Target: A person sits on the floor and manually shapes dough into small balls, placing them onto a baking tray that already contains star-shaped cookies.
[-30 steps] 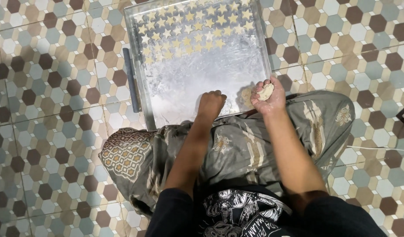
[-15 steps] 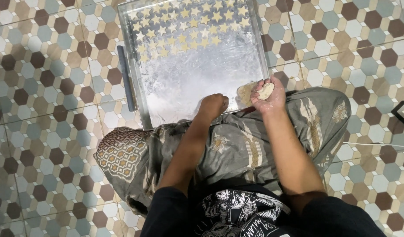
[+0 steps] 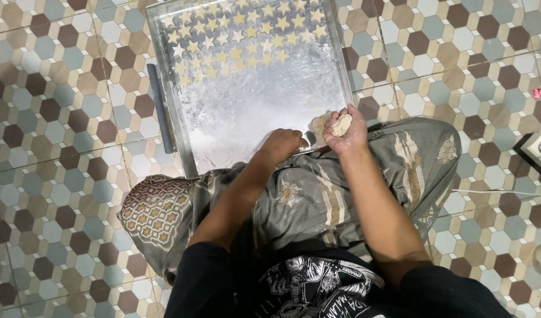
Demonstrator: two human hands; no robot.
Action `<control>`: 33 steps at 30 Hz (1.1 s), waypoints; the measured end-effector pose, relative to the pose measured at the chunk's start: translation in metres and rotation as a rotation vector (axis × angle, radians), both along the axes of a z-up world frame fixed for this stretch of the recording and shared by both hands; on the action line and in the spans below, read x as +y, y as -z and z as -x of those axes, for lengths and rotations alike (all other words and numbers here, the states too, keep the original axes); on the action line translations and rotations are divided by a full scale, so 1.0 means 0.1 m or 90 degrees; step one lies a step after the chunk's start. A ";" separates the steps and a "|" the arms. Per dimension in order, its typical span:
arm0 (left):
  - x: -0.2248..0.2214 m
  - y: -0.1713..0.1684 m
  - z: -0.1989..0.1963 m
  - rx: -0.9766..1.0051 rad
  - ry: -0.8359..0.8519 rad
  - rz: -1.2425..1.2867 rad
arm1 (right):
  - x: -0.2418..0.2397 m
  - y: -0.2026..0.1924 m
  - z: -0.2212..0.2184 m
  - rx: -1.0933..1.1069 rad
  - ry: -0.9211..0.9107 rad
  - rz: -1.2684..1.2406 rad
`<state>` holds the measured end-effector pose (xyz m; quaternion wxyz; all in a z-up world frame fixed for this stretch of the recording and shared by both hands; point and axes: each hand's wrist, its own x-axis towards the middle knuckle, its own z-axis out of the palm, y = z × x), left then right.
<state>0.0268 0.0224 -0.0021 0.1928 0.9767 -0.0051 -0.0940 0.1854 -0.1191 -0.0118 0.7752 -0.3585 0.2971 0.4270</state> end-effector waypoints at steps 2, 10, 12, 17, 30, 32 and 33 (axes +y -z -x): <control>-0.04 0.03 -0.03 -0.008 0.007 -0.018 | 0.02 -0.01 0.04 -0.010 -0.004 0.018; -0.01 0.24 -0.07 -0.045 0.051 -0.014 | 0.06 0.17 0.04 -0.023 -0.032 0.048; -0.04 0.23 -0.06 -0.071 0.016 -0.025 | 0.08 0.20 0.04 -0.015 -0.046 0.041; 0.05 0.13 0.04 -0.018 -0.120 0.116 | 0.09 0.26 0.08 -0.014 -0.044 0.057; 0.57 -0.06 0.62 -0.081 -0.542 0.409 | 0.19 0.36 0.08 -0.009 -0.093 0.047; 0.62 -0.13 0.73 -0.095 -0.573 0.405 | 0.20 0.42 0.06 -0.011 -0.097 0.050; 0.65 -0.16 0.79 -0.107 -0.601 0.401 | 0.20 0.45 0.06 -0.011 -0.097 0.053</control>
